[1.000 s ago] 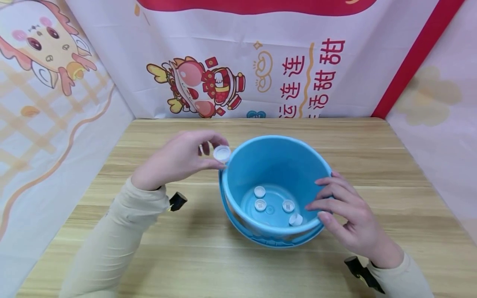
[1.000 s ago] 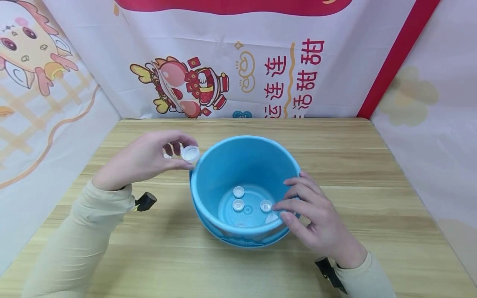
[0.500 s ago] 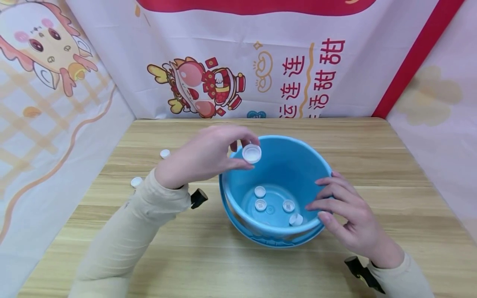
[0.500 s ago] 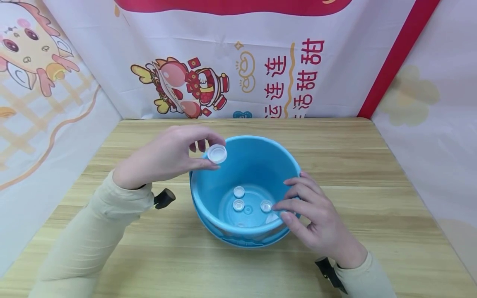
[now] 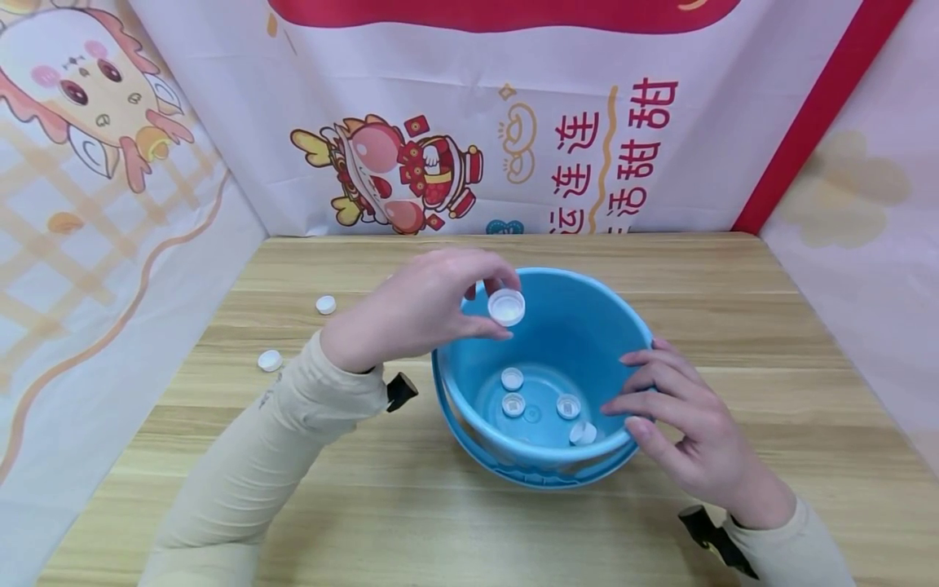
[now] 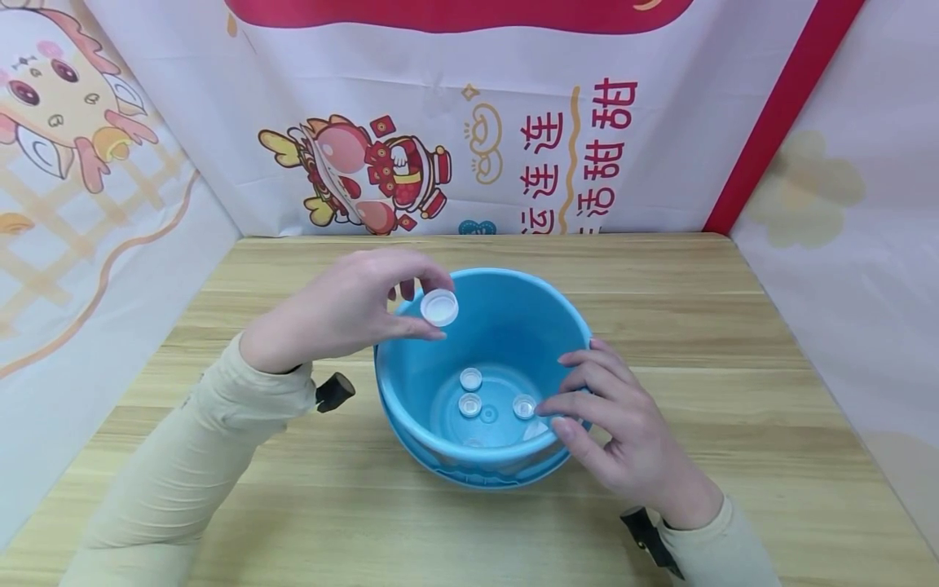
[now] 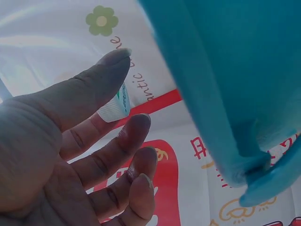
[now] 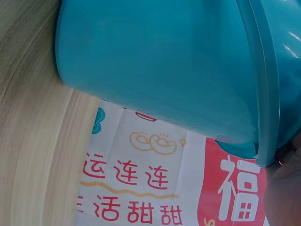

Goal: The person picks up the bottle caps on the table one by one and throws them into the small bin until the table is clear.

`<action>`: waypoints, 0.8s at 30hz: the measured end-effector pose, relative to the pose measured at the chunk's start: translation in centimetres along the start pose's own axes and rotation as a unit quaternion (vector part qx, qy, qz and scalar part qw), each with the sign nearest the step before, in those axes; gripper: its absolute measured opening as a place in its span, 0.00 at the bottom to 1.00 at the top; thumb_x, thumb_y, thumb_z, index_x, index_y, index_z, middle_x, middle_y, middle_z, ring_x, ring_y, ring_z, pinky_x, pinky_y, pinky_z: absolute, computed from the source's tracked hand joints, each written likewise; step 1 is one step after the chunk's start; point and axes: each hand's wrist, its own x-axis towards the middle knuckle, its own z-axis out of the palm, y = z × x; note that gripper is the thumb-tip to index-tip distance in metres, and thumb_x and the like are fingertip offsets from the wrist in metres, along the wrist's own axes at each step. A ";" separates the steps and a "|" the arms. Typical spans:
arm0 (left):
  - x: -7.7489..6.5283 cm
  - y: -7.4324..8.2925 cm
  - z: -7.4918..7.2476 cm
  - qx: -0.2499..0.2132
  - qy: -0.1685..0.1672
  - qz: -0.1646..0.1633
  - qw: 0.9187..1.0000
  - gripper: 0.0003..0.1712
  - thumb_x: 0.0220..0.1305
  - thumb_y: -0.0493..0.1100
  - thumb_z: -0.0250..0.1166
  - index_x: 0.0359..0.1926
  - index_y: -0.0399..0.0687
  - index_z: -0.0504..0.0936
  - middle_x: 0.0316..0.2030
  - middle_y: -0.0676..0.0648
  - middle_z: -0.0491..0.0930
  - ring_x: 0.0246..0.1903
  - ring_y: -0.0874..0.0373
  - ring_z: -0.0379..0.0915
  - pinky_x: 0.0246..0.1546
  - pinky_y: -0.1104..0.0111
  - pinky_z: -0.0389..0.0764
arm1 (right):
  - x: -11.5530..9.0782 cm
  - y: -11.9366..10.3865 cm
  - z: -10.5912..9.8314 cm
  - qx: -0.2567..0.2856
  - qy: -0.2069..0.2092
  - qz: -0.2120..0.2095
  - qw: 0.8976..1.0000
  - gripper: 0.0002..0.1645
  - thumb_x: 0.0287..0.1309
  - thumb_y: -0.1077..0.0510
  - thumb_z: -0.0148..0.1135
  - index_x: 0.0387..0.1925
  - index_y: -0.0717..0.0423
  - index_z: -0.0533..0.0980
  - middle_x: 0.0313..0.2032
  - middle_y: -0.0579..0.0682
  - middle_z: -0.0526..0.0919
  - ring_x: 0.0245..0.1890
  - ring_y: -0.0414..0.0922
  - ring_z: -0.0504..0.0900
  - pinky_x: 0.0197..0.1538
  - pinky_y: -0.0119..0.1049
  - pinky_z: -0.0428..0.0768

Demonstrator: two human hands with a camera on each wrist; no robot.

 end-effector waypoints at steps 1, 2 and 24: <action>0.0 0.0 0.0 0.000 -0.001 -0.001 1.000 0.28 0.51 0.47 0.79 0.52 0.46 0.82 0.43 0.50 0.81 0.43 0.59 0.74 0.44 0.67 0.78 | 0.0 0.0 0.0 0.001 0.000 0.001 1.000 0.21 0.73 0.46 0.53 0.35 0.56 0.84 0.35 0.51 0.80 0.56 0.53 0.73 0.72 0.47 0.55; 0.0 -0.1 0.1 0.001 -0.004 -0.002 1.000 0.28 0.51 0.47 0.79 0.53 0.46 0.82 0.43 0.50 0.81 0.43 0.58 0.74 0.44 0.67 0.79 | 0.0 0.0 0.0 0.001 0.000 0.001 1.000 0.21 0.73 0.46 0.53 0.35 0.56 0.84 0.35 0.51 0.80 0.56 0.53 0.73 0.72 0.47 0.55; -3.0 -3.4 0.1 0.001 -0.016 -0.073 0.997 0.24 0.55 0.47 0.76 0.53 0.48 0.83 0.45 0.51 0.82 0.43 0.58 0.75 0.41 0.64 0.80 | 0.4 -0.2 0.1 0.003 0.005 -0.013 1.000 0.22 0.73 0.47 0.53 0.34 0.57 0.84 0.34 0.52 0.80 0.55 0.54 0.73 0.72 0.47 0.56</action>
